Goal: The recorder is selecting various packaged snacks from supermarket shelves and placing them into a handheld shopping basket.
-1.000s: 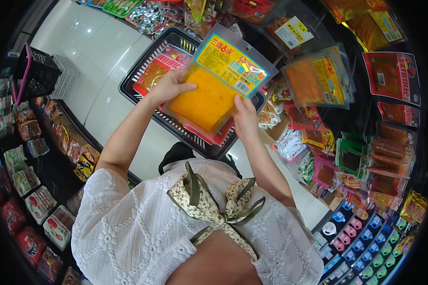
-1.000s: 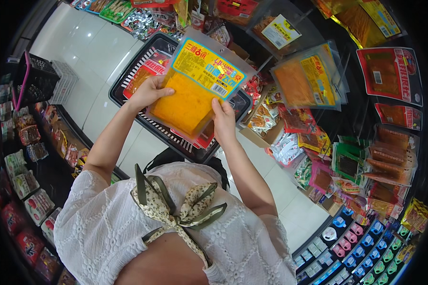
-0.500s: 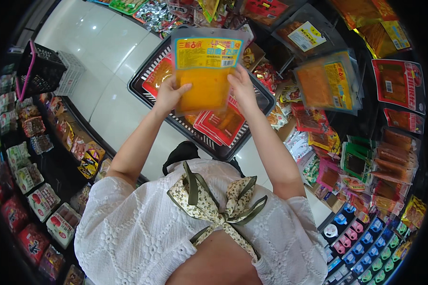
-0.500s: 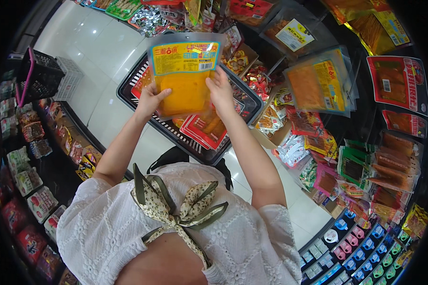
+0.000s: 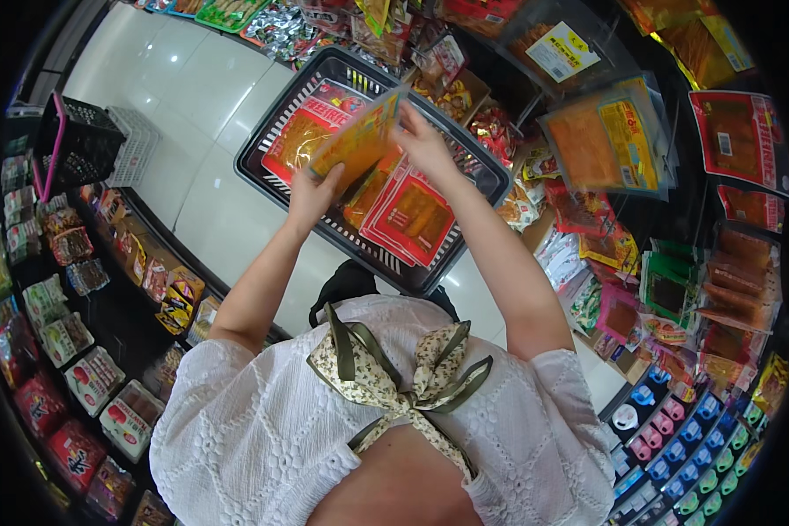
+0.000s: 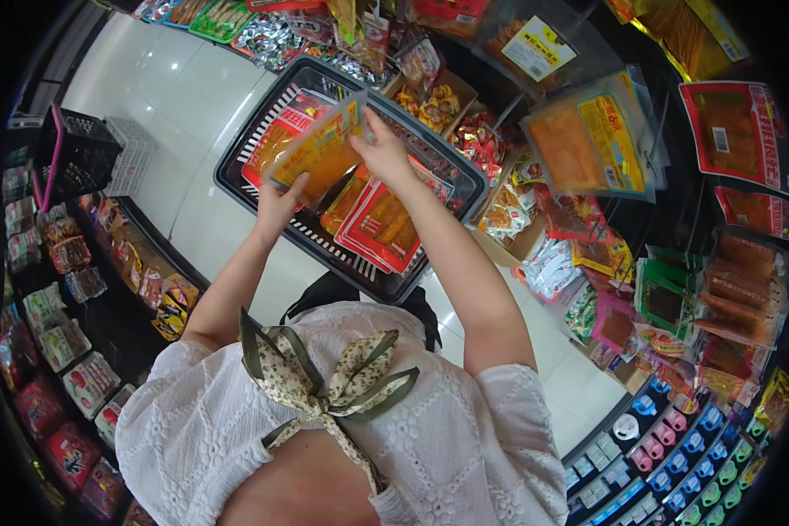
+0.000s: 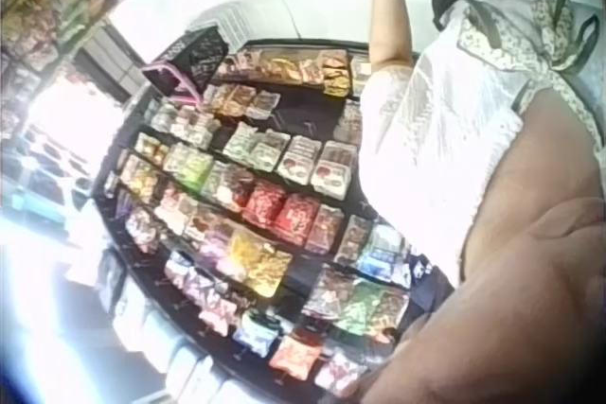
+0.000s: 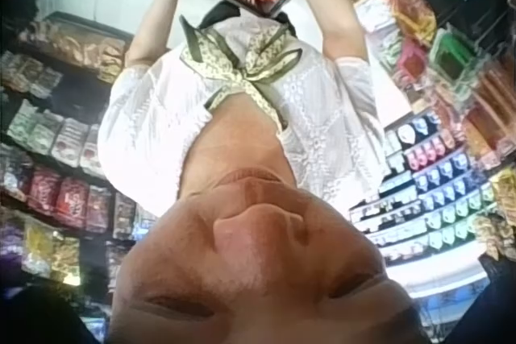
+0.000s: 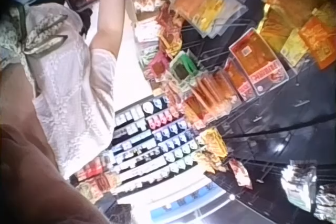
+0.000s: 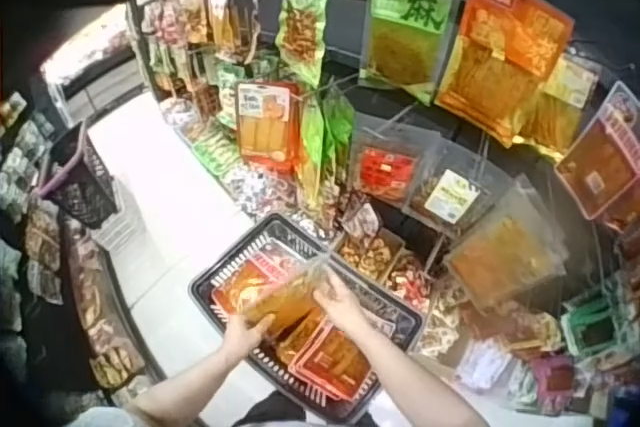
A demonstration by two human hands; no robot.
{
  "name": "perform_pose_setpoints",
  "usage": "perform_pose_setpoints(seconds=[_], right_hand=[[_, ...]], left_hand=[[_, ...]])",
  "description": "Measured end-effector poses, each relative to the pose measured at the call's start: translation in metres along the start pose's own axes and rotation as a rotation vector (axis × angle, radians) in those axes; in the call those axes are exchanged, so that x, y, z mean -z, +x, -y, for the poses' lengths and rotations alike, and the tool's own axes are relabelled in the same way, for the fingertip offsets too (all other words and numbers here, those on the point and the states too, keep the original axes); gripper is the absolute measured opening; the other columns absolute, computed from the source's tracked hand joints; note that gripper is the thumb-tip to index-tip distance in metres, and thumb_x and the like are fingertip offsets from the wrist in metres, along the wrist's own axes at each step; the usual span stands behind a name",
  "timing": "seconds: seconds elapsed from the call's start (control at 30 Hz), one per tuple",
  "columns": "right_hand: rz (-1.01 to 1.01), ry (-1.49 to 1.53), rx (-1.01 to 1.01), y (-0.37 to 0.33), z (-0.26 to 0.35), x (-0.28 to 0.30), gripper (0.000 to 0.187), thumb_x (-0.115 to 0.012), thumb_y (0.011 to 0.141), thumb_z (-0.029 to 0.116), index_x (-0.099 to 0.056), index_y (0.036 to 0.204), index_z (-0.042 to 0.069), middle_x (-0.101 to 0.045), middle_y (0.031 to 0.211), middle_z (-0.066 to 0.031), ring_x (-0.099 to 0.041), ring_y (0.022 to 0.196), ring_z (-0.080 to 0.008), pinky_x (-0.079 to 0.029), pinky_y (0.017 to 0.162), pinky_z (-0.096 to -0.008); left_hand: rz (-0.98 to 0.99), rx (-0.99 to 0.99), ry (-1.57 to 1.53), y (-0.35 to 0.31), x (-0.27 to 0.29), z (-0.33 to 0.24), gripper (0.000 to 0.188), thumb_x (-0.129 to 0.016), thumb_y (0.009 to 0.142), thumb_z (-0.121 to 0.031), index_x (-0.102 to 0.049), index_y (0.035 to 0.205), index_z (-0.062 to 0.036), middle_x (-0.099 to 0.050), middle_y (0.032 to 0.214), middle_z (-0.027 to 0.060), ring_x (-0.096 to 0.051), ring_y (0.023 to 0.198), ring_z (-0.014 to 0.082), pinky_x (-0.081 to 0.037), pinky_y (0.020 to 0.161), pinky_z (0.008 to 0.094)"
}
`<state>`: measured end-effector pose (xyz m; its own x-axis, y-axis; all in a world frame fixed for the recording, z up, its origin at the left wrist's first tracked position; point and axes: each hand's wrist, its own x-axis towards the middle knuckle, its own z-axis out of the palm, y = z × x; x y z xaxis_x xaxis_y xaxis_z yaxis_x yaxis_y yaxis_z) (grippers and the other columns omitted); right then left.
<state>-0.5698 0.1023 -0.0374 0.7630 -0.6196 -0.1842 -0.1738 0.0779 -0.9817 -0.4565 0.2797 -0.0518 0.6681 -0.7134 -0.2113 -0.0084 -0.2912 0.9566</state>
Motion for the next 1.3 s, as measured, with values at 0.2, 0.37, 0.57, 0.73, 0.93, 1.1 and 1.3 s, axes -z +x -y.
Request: perform_pose_setpoints(seconds=[0.2, 0.37, 0.57, 0.73, 0.93, 1.1, 1.3], right_hand=[[0.106, -0.191, -0.061, -0.006, -0.024, 0.001, 0.063, -0.056, 0.079, 0.02, -0.026, 0.133, 0.007, -0.035, 0.132, -0.0155, -0.034, 0.122, -0.025, -0.028, 0.099, -0.0294], [0.12, -0.173, -0.1, -0.016, -0.038, 0.013, 0.062, -0.057, 0.078, 0.02, -0.028, 0.132, 0.007, -0.037, 0.131, -0.0155, -0.037, 0.12, -0.0252, -0.031, 0.097, -0.0307], [0.113, -0.007, -0.158, -0.035, -0.049, 0.033, 0.057, -0.056, 0.081, 0.019, -0.031, 0.13, 0.006, -0.04, 0.128, -0.0154, -0.044, 0.114, -0.0239, -0.036, 0.093, -0.0314], [-0.081, 0.261, -0.169, -0.077, -0.008, 0.074, 0.046, -0.051, 0.084, 0.008, -0.036, 0.127, 0.004, -0.045, 0.123, -0.0129, -0.044, 0.112, -0.0193, -0.035, 0.094, -0.0279], [-0.379, 0.403, -0.114, -0.118, -0.003, 0.137, 0.042, -0.049, 0.086, 0.008, -0.036, 0.125, -0.001, -0.046, 0.121, -0.0142, -0.047, 0.109, -0.0195, -0.037, 0.092, -0.0295], [-0.752, 0.416, 0.083, -0.143, 0.008, 0.164, 0.046, -0.05, 0.086, 0.009, -0.033, 0.127, 0.001, -0.046, 0.119, -0.0156, -0.049, 0.105, -0.0213, -0.039, 0.088, -0.0304], [-1.136, 0.278, 0.258, -0.161, 0.009, 0.214, 0.052, -0.052, 0.083, 0.006, -0.026, 0.128, 0.001, -0.036, 0.126, -0.0169, -0.041, 0.11, -0.0209, -0.033, 0.093, -0.0303]], left_hand=[[-0.045, -0.129, 0.127, -0.011, -0.004, 0.015, 0.036, -0.056, 0.082, -0.012, -0.051, 0.118, -0.0109, -0.062, 0.07, 0.0111, -0.059, 0.059, 0.0114, -0.046, 0.054, 0.0251], [-0.051, 0.007, 0.518, -0.012, 0.014, 0.014, 0.037, -0.053, 0.081, -0.01, -0.05, 0.118, -0.0114, -0.06, 0.06, 0.0138, -0.059, 0.053, 0.0187, -0.045, 0.052, 0.0282], [-0.182, 0.034, 0.282, -0.01, 0.028, 0.027, 0.047, -0.063, 0.074, -0.01, -0.047, 0.118, -0.0046, -0.06, 0.082, 0.0147, -0.059, 0.072, 0.0182, -0.045, 0.061, 0.027], [-0.338, -0.12, 0.359, -0.008, 0.043, -0.024, 0.054, -0.069, 0.07, -0.012, -0.044, 0.116, 0.0004, -0.05, 0.112, 0.0149, -0.053, 0.095, 0.0177, -0.046, 0.069, 0.026], [-0.3, -0.555, 0.592, 0.001, -0.002, -0.087, 0.051, -0.068, 0.066, -0.01, -0.047, 0.112, -0.0025, -0.051, 0.109, 0.0146, -0.045, 0.105, 0.0311, -0.036, 0.089, 0.0365], [-0.012, -0.731, 0.526, 0.004, -0.087, -0.12, 0.048, -0.064, 0.07, -0.006, -0.046, 0.115, -0.0025, -0.047, 0.117, 0.0154, -0.043, 0.111, 0.0302, -0.033, 0.093, 0.0362], [0.405, -0.681, 0.221, 0.05, -0.219, -0.15, 0.051, -0.063, 0.074, -0.008, -0.04, 0.119, -0.0013, -0.045, 0.12, 0.0148, -0.046, 0.11, 0.0237, -0.039, 0.09, 0.0329]])
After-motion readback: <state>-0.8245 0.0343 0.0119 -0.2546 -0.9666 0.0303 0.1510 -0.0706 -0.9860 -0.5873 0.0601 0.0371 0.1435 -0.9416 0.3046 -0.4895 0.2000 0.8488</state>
